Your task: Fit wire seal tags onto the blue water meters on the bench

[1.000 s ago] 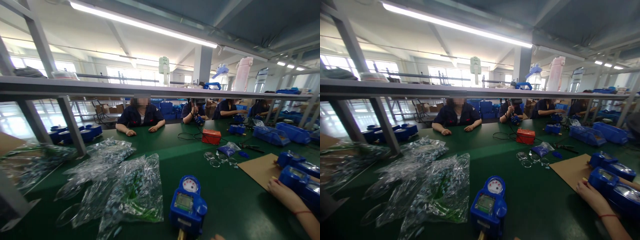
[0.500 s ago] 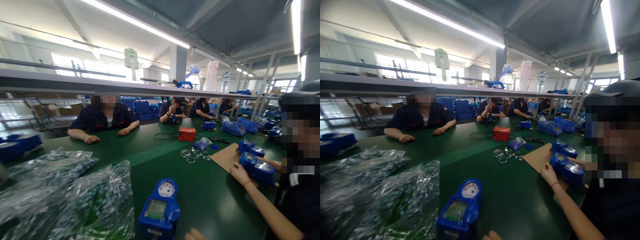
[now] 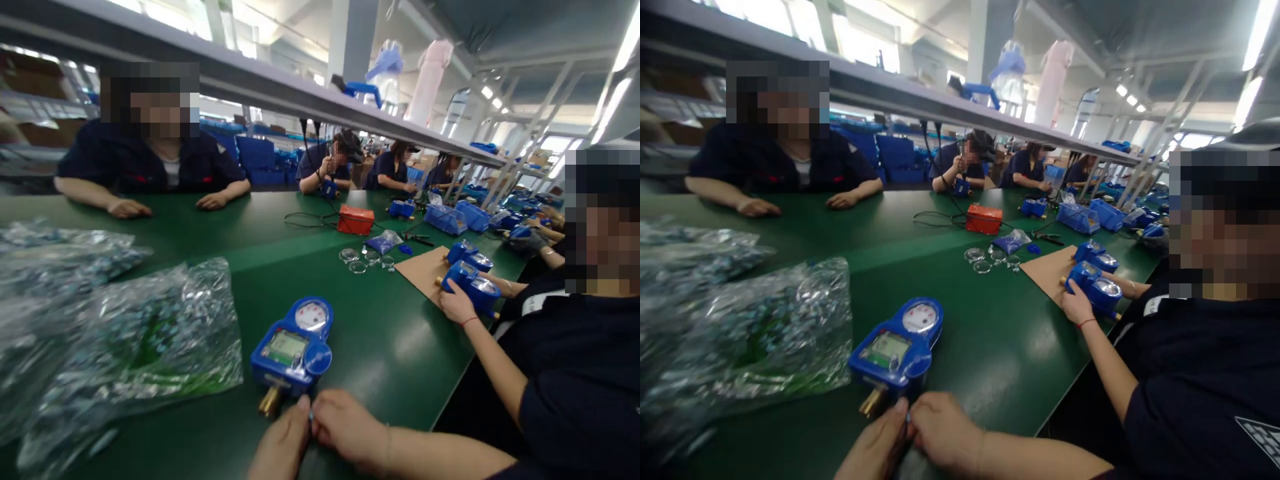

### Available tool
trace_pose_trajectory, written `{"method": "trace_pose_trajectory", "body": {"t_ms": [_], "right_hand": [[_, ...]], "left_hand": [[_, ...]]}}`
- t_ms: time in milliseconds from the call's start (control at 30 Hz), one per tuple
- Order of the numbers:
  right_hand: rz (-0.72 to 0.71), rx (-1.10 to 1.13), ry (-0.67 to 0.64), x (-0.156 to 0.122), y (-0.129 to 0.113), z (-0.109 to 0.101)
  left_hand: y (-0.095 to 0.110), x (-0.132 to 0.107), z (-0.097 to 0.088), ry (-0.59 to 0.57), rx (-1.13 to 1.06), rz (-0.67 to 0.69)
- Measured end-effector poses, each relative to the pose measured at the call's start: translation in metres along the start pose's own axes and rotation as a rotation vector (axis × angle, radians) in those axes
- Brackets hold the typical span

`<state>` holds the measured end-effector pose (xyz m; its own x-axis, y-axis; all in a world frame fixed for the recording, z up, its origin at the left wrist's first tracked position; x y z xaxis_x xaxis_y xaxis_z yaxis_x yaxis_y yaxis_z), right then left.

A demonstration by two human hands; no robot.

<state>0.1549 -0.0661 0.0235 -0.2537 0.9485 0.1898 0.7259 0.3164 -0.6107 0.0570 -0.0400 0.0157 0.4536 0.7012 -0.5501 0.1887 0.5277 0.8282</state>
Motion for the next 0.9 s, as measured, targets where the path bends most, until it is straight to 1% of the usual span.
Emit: {"method": "trace_pose_trajectory", "body": {"t_ms": [67,100,133,200,267,367,500,600,700,800,900], "right_hand": [[-0.005,-0.044,0.032,-0.011,0.000,-0.003],[-0.044,-0.125,0.066,-0.014,-0.001,-0.007],[-0.112,-0.236,0.099,-0.016,-0.003,-0.011],[-0.294,-0.478,0.129,-0.017,-0.009,-0.017],[-0.462,-0.637,0.098,-0.015,-0.012,-0.018],[-0.614,-0.739,0.036,-0.011,-0.012,-0.021],[-0.739,-0.765,0.003,-0.009,-0.011,-0.024],[-0.777,-0.755,0.008,-0.011,-0.008,-0.023],[-0.772,-0.727,0.019,-0.016,-0.005,-0.020],[-0.737,-0.673,0.043,-0.019,-0.003,-0.018],[-0.664,-0.612,0.085,-0.017,-0.004,-0.019]], "left_hand": [[-0.003,-0.004,0.002,-0.023,-0.071,-0.054],[-0.004,-0.005,0.002,-0.036,-0.099,-0.098],[-0.006,-0.006,0.001,-0.050,-0.121,-0.141],[-0.009,-0.007,-0.001,-0.086,-0.151,-0.205],[-0.010,-0.007,-0.002,-0.120,-0.163,-0.242],[-0.012,-0.006,-0.002,-0.116,-0.179,-0.273],[-0.012,-0.007,-0.001,-0.087,-0.245,-0.300],[-0.014,-0.010,0.001,-0.094,-0.256,-0.336],[-0.015,-0.012,0.003,-0.087,-0.250,-0.333],[-0.014,-0.013,0.005,-0.088,-0.225,-0.315],[-0.012,-0.013,0.006,-0.065,-0.191,-0.269]]}}
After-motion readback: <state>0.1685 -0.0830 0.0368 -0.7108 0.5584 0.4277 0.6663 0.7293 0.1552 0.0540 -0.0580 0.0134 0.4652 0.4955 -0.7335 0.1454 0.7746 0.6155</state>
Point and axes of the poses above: each hand's wrist, its own x-axis towards the middle knuckle, its own z-axis out of the palm, y = z × x, the point moved 4 cm from there along x, towards the middle knuckle, and after that the axes turned 14 degrees about -z, right-handed, at the moved point
